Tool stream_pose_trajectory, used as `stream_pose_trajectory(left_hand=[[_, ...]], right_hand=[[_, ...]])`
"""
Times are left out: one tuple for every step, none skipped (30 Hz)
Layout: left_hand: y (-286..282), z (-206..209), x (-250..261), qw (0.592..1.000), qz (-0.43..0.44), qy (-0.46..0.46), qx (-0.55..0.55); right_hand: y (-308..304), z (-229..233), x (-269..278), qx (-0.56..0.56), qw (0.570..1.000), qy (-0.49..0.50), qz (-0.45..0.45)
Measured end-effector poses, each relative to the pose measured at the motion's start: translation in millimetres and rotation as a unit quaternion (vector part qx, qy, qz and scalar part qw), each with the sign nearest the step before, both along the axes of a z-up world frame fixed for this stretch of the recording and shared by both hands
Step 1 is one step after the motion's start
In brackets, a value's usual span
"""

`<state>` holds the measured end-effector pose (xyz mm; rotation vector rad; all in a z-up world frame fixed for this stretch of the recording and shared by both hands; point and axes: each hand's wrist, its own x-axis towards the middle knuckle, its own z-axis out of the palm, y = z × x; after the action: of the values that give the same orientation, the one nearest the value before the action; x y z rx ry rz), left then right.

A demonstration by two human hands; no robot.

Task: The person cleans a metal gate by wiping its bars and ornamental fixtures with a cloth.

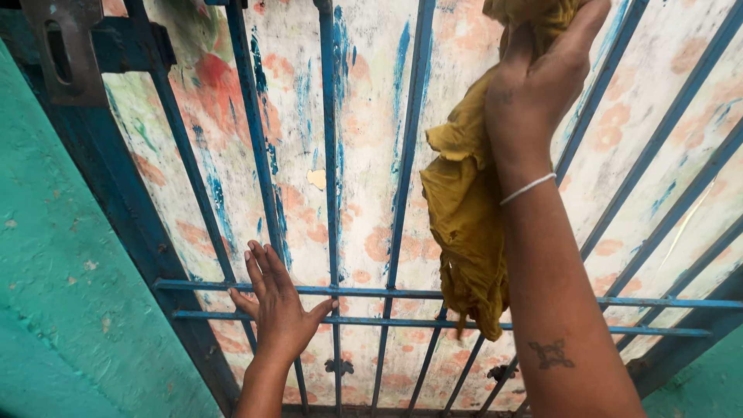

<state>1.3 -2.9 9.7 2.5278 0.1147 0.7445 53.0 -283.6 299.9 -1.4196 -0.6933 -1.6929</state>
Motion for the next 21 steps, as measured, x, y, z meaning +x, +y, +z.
stream_pose_trajectory(left_hand=[[0, 1, -2, 1.0, 0.005, 0.001, 0.005], [-2, 1, -3, 1.0, 0.004, 0.002, 0.002], [-1, 1, -5, 1.0, 0.01, 0.002, 0.004], [-3, 2, -6, 1.0, 0.014, 0.0, 0.005], [-4, 1, -6, 1.0, 0.01, -0.001, 0.002], [-3, 2, -7, 1.0, 0.012, -0.002, 0.008], [-3, 2, -6, 1.0, 0.014, -0.003, 0.013], [-3, 0, -6, 1.0, 0.012, -0.003, 0.012], [-5, -2, -5, 1.0, 0.015, -0.005, 0.014], [-4, -1, -4, 1.0, 0.02, -0.008, 0.018], [-3, -1, -3, 1.0, 0.019, -0.009, 0.019], [-3, -3, -3, 1.0, 0.017, -0.005, 0.016], [-3, -4, -2, 1.0, 0.015, -0.002, 0.012], [-3, -5, -1, 1.0, 0.013, -0.004, 0.012], [-3, -5, 0, 1.0, 0.016, -0.001, 0.013], [-3, -6, 2, 1.0, 0.019, 0.001, 0.014], [-2, -7, 3, 1.0, 0.019, -0.001, 0.012], [-1, -8, 4, 1.0, 0.017, 0.001, 0.013], [-1, -8, 5, 1.0, 0.015, 0.003, 0.013], [0, -9, 6, 1.0, 0.015, 0.003, 0.014], [0, -10, 6, 1.0, 0.017, 0.008, 0.014]], right_hand=[[-4, -10, -6, -0.034, 0.999, 0.032, -0.002], [-10, -19, -13, -0.07, 0.996, 0.061, -0.007], [-16, -30, -22, -0.094, 0.99, 0.105, -0.019], [-24, -41, -32, -0.118, 0.982, 0.146, -0.035], [-32, -51, -45, -0.12, 0.981, 0.146, -0.039], [-39, -60, -58, -0.109, 0.975, 0.187, -0.043], [-47, -63, -68, -0.098, 0.968, 0.228, -0.047], [-57, -62, -75, -0.114, 0.976, 0.131, -0.132], [-66, -61, -79, -0.134, 0.968, 0.031, -0.212], [-75, -53, -77, -0.099, 0.974, 0.028, -0.202], [-88, -40, -73, -0.075, 0.98, 0.016, -0.185], [-101, -29, -69, -0.05, 0.984, 0.004, -0.169], [-106, -18, -61, -0.042, 0.987, -0.005, -0.157], [-112, -4, -55, -0.036, 0.988, -0.016, -0.147], [-113, 10, -47, -0.015, 0.997, -0.045, -0.057], [-110, 19, -39, -0.006, 0.998, -0.059, -0.012], [-107, 29, -33, 0.003, 0.997, -0.075, 0.034], [-98, 33, -25, -0.021, 0.996, -0.013, 0.081], [-91, 35, -20, -0.048, 0.989, 0.047, 0.129], [-82, 30, -15, -0.048, 0.989, 0.047, 0.13], [-73, 22, -10, -0.049, 0.997, 0.033, 0.053]])
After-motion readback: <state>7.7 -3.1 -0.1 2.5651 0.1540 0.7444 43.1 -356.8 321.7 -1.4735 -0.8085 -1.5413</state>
